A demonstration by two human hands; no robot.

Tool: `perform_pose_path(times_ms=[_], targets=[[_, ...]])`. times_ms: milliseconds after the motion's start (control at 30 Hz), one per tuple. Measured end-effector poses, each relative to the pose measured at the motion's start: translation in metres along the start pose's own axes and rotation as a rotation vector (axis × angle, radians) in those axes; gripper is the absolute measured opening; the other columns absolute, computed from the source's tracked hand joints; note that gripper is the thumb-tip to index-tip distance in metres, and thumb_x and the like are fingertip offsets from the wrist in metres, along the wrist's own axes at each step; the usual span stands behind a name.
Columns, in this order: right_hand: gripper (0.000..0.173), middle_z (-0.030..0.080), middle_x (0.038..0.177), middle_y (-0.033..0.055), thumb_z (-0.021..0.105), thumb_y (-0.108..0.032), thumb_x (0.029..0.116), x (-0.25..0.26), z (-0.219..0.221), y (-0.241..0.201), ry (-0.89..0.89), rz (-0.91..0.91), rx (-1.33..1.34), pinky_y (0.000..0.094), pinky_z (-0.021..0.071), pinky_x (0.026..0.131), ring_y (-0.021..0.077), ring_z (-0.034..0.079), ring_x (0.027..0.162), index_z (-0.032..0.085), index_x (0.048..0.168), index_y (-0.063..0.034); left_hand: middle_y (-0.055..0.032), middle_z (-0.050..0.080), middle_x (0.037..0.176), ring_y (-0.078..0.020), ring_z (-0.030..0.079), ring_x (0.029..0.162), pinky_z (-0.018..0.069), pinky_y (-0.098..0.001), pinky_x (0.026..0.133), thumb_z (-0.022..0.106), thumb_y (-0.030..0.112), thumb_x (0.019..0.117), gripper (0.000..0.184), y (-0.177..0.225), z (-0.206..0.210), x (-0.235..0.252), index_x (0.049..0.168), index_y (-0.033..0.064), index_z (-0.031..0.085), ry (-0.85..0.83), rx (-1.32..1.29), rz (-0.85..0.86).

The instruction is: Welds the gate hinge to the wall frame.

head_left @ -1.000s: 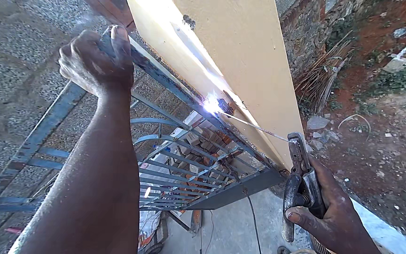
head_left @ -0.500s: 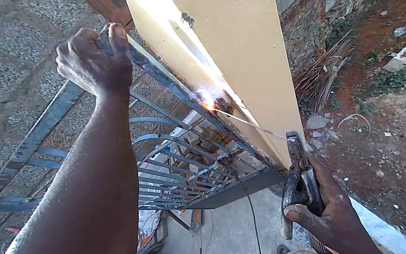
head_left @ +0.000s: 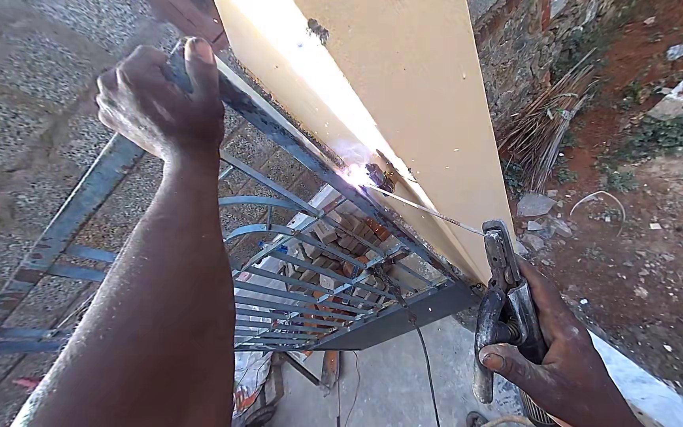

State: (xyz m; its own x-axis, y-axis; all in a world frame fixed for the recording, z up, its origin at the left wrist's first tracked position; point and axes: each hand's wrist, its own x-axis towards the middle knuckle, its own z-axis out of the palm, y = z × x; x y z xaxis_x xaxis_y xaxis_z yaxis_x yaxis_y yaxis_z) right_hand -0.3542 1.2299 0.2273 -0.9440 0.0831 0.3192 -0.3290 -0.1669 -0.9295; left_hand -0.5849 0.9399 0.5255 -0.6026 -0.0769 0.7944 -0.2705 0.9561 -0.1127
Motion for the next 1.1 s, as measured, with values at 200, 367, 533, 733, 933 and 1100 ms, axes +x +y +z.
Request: perform_pose_path(times_ms=[200, 367, 533, 733, 933, 1100], targets=[[0.101, 0.065, 0.120, -0.0041, 0.076, -0.064, 0.0788, 0.001, 0.001, 0.000, -0.012, 0.000, 0.025, 0.0208, 0.0592, 0.081, 0.0020, 0.065, 0.098, 0.036, 0.156, -0.0147, -0.0230, 0.069, 0.123, -0.0421, 0.061, 0.123, 0.0411, -0.0648, 0.101, 0.033, 0.077, 0.0933, 0.081, -0.004, 0.004, 0.001, 0.118, 0.0085, 0.069, 0.034, -0.037, 0.008], [0.100, 0.066, 0.119, -0.0043, 0.076, -0.065, 0.0785, 0.001, 0.002, 0.001, -0.006, 0.008, 0.013, 0.0207, 0.0594, 0.081, 0.0021, 0.066, 0.098, 0.037, 0.156, -0.0152, -0.0234, 0.069, 0.123, -0.0426, 0.061, 0.124, 0.0410, -0.0644, 0.101, 0.034, 0.076, 0.0939, 0.080, 0.001, 0.000, -0.003, 0.119, 0.0076, 0.068, 0.020, -0.019, -0.013], [0.101, 0.065, 0.120, -0.0038, 0.076, -0.065, 0.0783, 0.001, 0.001, 0.001, -0.005, 0.011, 0.025, 0.0202, 0.0592, 0.081, 0.0017, 0.066, 0.098, 0.037, 0.156, -0.0148, -0.0189, 0.073, 0.110, -0.0394, 0.067, 0.111, 0.0460, -0.0635, 0.091, 0.034, 0.079, 0.0927, 0.078, -0.009, 0.017, 0.007, 0.108, 0.0120, 0.070, 0.106, -0.012, 0.001], [0.100, 0.065, 0.121, -0.0035, 0.076, -0.065, 0.0787, 0.001, -0.005, 0.004, 0.018, -0.010, 0.049, 0.0192, 0.0584, 0.081, 0.0006, 0.065, 0.098, 0.037, 0.156, -0.0132, -0.0260, 0.065, 0.130, -0.0457, 0.057, 0.129, 0.0384, -0.0671, 0.104, 0.032, 0.075, 0.0952, 0.082, 0.001, 0.000, 0.000, 0.124, 0.0063, 0.066, -0.004, -0.014, 0.001], [0.105, 0.063, 0.111, 0.0007, 0.070, -0.069, 0.0815, -0.032, -0.036, 0.012, 0.037, 0.028, 0.122, 0.0286, 0.0609, 0.074, 0.0054, 0.065, 0.087, 0.029, 0.155, -0.0059, -0.0275, 0.066, 0.128, -0.0471, 0.058, 0.127, 0.0390, -0.0663, 0.103, 0.035, 0.075, 0.0942, 0.081, 0.006, -0.004, -0.004, 0.124, 0.0054, 0.066, -0.013, -0.044, -0.004], [0.094, 0.063, 0.107, -0.0038, 0.069, -0.065, 0.0854, -0.076, -0.050, 0.034, 0.014, 0.137, 0.243, 0.0329, 0.0596, 0.062, 0.0093, 0.065, 0.077, 0.028, 0.153, -0.0155, -0.0270, 0.065, 0.129, -0.0469, 0.057, 0.128, 0.0381, -0.0675, 0.102, 0.033, 0.075, 0.0941, 0.081, 0.005, -0.002, -0.002, 0.121, 0.0055, 0.067, -0.001, -0.057, -0.007]])
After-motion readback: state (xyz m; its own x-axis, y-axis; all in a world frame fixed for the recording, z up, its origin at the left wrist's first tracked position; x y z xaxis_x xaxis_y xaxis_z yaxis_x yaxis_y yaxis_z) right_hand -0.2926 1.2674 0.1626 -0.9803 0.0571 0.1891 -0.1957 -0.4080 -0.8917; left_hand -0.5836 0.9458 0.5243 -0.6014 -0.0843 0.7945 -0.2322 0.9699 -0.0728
